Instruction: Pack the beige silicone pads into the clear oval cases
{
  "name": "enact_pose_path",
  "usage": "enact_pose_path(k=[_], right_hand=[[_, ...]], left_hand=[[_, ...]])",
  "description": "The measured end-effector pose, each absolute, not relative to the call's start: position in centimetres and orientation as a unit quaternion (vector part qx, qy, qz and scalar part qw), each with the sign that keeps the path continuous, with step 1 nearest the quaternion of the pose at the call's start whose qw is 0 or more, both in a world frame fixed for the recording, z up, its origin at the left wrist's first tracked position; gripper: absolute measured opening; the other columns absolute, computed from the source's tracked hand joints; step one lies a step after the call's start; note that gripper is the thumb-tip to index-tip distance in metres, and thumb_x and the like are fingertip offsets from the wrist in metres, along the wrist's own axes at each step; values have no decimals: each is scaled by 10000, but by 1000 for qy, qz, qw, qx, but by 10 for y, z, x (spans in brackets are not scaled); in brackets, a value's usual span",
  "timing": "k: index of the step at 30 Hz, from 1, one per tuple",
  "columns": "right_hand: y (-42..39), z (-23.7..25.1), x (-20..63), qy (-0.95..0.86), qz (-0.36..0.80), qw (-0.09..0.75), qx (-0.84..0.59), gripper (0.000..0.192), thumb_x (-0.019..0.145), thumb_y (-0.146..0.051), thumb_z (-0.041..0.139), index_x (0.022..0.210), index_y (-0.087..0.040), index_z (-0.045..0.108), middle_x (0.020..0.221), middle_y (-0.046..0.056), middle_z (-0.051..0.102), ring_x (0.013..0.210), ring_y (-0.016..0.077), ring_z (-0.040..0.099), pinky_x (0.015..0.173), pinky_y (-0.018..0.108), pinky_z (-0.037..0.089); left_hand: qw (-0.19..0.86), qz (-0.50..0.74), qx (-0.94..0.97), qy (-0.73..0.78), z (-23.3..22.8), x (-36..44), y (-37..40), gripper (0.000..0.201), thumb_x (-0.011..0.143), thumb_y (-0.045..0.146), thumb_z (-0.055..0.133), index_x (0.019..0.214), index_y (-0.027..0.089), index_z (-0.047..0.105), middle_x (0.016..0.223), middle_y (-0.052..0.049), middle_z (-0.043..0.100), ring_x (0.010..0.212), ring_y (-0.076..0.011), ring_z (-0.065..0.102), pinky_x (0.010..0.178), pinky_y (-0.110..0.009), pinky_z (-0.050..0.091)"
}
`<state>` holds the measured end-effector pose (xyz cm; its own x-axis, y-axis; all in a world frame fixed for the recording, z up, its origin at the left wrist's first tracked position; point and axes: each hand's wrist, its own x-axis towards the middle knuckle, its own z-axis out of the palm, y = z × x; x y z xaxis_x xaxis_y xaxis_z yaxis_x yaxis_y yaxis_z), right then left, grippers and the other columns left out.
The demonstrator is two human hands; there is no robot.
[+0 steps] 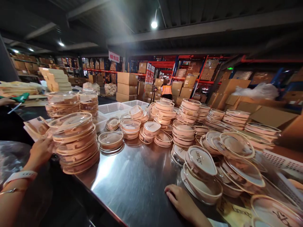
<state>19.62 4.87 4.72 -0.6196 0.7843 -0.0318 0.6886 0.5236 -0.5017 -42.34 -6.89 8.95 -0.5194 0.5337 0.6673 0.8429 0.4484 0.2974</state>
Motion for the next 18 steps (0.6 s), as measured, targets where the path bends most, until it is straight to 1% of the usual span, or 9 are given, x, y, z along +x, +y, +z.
enact_pose_path(k=[2, 3, 4, 5, 6, 7, 10, 14, 18], right_hand=[[49, 46, 196, -866, 240, 99, -427, 305, 939, -314, 405, 979, -212, 690, 1024, 77, 724, 979, 234, 663, 883, 329, 468], [49, 45, 197, -866, 240, 99, -428, 302, 938, -313, 407, 978, -215, 690, 1022, 75, 725, 977, 233, 664, 881, 327, 469], [50, 45, 197, -865, 240, 100, -429, 301, 938, -314, 408, 980, -217, 690, 1022, 74, 725, 977, 232, 664, 881, 325, 469], [50, 44, 197, -865, 240, 100, -429, 301, 939, -316, 408, 982, -217, 689, 1022, 73, 726, 977, 232, 664, 883, 325, 469], [50, 43, 197, -865, 240, 100, -429, 303, 940, -320, 407, 986, -216, 688, 1026, 74, 725, 982, 233, 663, 889, 327, 468], [50, 43, 197, -865, 240, 98, -429, 306, 941, -325, 405, 991, -215, 686, 1033, 75, 725, 991, 235, 662, 898, 330, 466], [51, 42, 197, -865, 243, 95, -428, 319, 944, -335, 396, 1003, -206, 682, 1047, 83, 723, 1008, 242, 659, 913, 342, 465], [51, 42, 197, -864, 244, 94, -430, 328, 943, -340, 388, 984, -206, 684, 1032, 87, 726, 993, 249, 666, 905, 351, 473], [53, 39, 198, -864, 249, 101, -426, 323, 934, -347, 393, 979, -212, 683, 1034, 89, 729, 1002, 255, 666, 917, 356, 476]], left_hand=[[275, -355, -378, -810, 74, -408, -80, 427, 884, 371, 204, 1087, 224, 550, 812, -32, 636, 839, -259, 631, 715, -389, 530], [299, -375, -358, -801, 62, -397, -84, 465, 906, 380, 194, 1234, 227, 486, 956, -67, 655, 973, -300, 632, 776, -449, 536], [358, -410, -335, -769, 48, -384, -88, 499, 900, 430, 302, 1351, 242, 402, 1136, -103, 636, 1153, -346, 578, 893, -524, 505], [395, -409, -380, -730, 33, -370, -90, 624, 859, 457, 458, 1438, 272, 317, 1331, -135, 553, 1320, -382, 466, 1003, -573, 441], [418, -385, -446, -691, 19, -355, -91, 655, 825, 443, 550, 1438, 341, 341, 1397, -118, 519, 1360, -400, 429, 1056, -622, 379], [413, -355, -509, -667, 6, -341, -89, 592, 828, 401, 568, 1399, 424, 411, 1407, -72, 534, 1361, -395, 438, 1092, -660, 312], [331, -264, -629, -652, -16, -310, -77, 456, 893, 285, 473, 1265, 526, 577, 1377, 0, 606, 1333, -354, 494, 1130, -683, 216], [300, -205, -624, -692, -14, -305, -60, 470, 934, 205, 381, 1252, 434, 640, 1424, -43, 584, 1403, -335, 422, 1168, -676, 127], [302, -178, -599, -720, -3, -321, -54, 458, 934, 195, 356, 1223, 359, 672, 1401, -69, 603, 1410, -336, 414, 1175, -676, 125]])
